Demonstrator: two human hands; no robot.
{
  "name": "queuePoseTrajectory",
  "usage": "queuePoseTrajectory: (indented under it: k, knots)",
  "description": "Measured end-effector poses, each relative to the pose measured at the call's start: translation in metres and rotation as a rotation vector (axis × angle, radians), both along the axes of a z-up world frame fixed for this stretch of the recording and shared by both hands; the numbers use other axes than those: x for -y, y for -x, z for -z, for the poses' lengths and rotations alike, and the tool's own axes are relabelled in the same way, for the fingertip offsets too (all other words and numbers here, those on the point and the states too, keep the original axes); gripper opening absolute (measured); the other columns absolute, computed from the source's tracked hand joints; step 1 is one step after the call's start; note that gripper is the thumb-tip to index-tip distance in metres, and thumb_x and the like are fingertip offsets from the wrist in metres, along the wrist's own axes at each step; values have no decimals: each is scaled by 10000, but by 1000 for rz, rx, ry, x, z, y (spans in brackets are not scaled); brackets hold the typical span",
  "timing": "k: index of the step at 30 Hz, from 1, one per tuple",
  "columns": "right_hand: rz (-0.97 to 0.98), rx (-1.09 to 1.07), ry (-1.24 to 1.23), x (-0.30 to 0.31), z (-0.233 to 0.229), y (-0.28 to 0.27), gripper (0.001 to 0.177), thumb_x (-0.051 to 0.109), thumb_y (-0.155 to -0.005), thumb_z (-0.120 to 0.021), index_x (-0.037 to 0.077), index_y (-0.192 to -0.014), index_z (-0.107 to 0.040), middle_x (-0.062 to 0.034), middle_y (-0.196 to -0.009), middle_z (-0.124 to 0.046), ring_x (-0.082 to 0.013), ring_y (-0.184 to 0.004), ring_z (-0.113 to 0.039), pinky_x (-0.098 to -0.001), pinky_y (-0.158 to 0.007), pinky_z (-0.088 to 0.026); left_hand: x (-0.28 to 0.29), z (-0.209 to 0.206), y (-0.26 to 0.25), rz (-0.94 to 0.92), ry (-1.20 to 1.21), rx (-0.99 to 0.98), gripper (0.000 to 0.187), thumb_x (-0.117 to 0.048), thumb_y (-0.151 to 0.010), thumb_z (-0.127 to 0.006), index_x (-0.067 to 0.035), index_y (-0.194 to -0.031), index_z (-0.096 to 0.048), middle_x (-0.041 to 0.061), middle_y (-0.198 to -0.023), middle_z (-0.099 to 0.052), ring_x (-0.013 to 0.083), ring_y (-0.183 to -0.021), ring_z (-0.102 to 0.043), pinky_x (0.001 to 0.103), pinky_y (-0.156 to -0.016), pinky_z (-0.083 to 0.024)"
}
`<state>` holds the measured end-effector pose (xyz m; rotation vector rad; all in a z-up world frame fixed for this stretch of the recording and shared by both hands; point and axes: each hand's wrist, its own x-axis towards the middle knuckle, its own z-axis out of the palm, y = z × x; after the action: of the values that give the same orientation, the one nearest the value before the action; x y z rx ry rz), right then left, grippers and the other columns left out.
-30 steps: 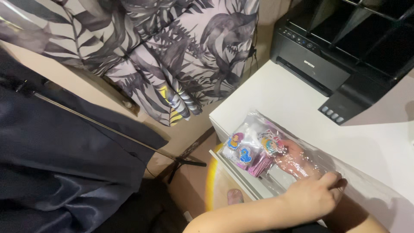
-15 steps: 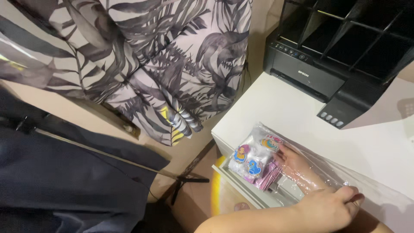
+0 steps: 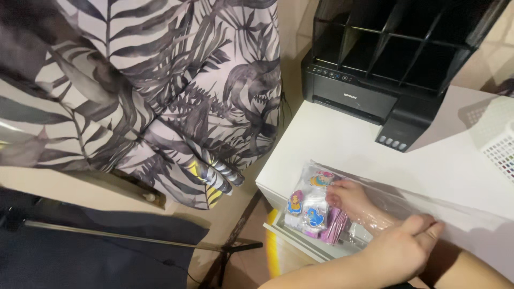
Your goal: The person places several cartoon stickers into a small plastic bag, seals the bag, puts it into a larger plastic mailer bag along with a purple package, and then places the mailer on a storage shelf.
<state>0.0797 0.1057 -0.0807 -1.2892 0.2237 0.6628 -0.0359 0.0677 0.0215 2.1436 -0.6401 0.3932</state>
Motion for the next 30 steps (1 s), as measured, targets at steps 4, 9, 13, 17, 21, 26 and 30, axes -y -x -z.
queuePoseTrajectory:
  k: [4,9,13,17,21,26,30]
  knots:
    - [-227,37,133,-7,-14,-6,84,29,-844,-631,-37,-836,-581,-175,-654,-589,-235,-550,-568,-305,-511,-481,-7,-13,-11,-122,102,106,466,60,-823,-446,107,-1286,-419,272,-1252,-429,437,-1056,-482,482,-859,-443]
    - [-669,347,388,23,-83,19,274,212,-844,-630,8,-671,-571,-122,-546,-601,-189,-460,-556,-273,-423,-448,-49,-23,-1,-124,183,31,588,1,-800,-463,-13,-1369,-315,275,-1280,-379,401,-1135,-464,444,-917,-431]
    - [-862,83,584,41,-79,38,147,108,-898,-574,-24,-930,-631,-137,-737,-671,-160,-578,-623,-189,-467,-506,-131,54,12,-542,200,-248,568,-204,-815,-508,-130,-1365,-390,225,-1341,-368,363,-1223,-392,486,-991,-321]
    - [-902,82,586,44,-45,43,164,164,-885,-583,17,-910,-651,-105,-740,-684,-158,-605,-682,-210,-481,-528,-166,111,39,-687,328,-675,633,-470,-879,-401,-194,-1435,-276,209,-1454,-211,325,-1380,-192,443,-1105,-161]
    - [-849,56,515,31,-40,50,139,54,-858,-565,-17,-746,-607,-137,-690,-670,-154,-525,-644,-191,-396,-459,-158,115,35,-693,294,-614,640,-423,-863,-478,-209,-1432,-281,238,-1455,-165,377,-1358,-205,454,-1091,-181]
    - [-808,14,386,31,-9,47,148,-17,-853,-597,-88,-733,-547,-210,-704,-666,-188,-444,-654,-214,-344,-517,-138,72,44,-473,-373,-538,1030,-782,-674,-490,-183,-1462,-205,308,-1459,118,490,-1345,121,716,-967,39]
    - [-1067,226,1072,34,-132,44,157,365,-871,-531,274,-837,-655,128,-643,-677,34,-509,-614,-83,-567,-502,-113,126,28,-544,-1030,309,1654,-1068,-254,-781,-78,-1439,-189,142,-1516,-173,369,-1385,-167,577,-1089,-137]
